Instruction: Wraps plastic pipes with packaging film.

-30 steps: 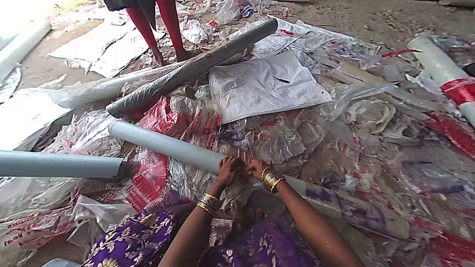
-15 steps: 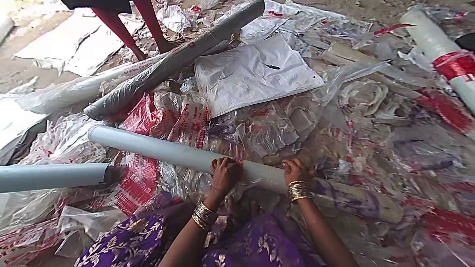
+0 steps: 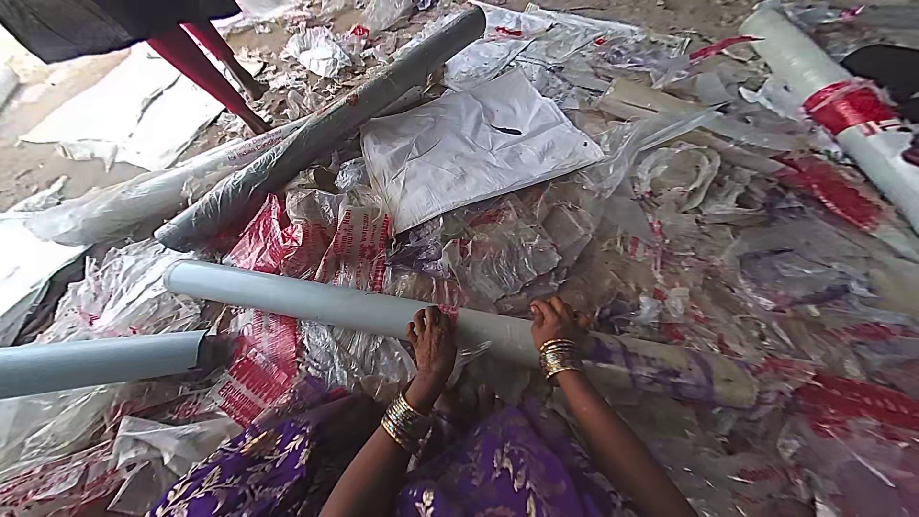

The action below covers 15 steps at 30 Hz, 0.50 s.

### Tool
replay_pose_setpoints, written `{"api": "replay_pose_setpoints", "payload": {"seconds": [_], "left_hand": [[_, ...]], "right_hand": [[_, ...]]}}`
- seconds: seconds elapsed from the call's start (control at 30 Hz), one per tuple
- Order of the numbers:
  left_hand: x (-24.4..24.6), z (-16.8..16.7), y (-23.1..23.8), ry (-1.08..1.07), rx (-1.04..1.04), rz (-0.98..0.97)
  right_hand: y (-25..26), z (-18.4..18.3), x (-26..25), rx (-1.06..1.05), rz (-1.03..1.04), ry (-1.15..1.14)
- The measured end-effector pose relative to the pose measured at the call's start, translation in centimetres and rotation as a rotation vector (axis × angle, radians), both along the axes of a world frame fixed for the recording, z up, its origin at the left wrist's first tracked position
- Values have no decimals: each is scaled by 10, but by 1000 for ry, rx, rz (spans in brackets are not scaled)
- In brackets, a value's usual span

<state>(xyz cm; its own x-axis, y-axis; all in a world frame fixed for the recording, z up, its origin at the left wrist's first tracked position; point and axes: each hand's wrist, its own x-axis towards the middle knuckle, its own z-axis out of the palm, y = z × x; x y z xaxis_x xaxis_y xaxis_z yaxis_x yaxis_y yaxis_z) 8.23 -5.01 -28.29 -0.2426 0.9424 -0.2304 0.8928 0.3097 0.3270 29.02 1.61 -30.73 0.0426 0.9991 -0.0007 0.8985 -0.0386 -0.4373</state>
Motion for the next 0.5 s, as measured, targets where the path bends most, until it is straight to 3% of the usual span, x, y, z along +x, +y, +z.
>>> {"api": "replay_pose_setpoints", "payload": {"seconds": [0.23,0.37,0.5], "left_hand": [[-1,1,-43,-199,37,-151],[-27,-8,-34,-278,292,-196],[-40,-15,-24,-381,493,-123]], "right_hand": [[19,11,-2,-118,4,-38],[11,7,-1,-85,-4,-19],[12,6,0,-78,-7,-13]]}}
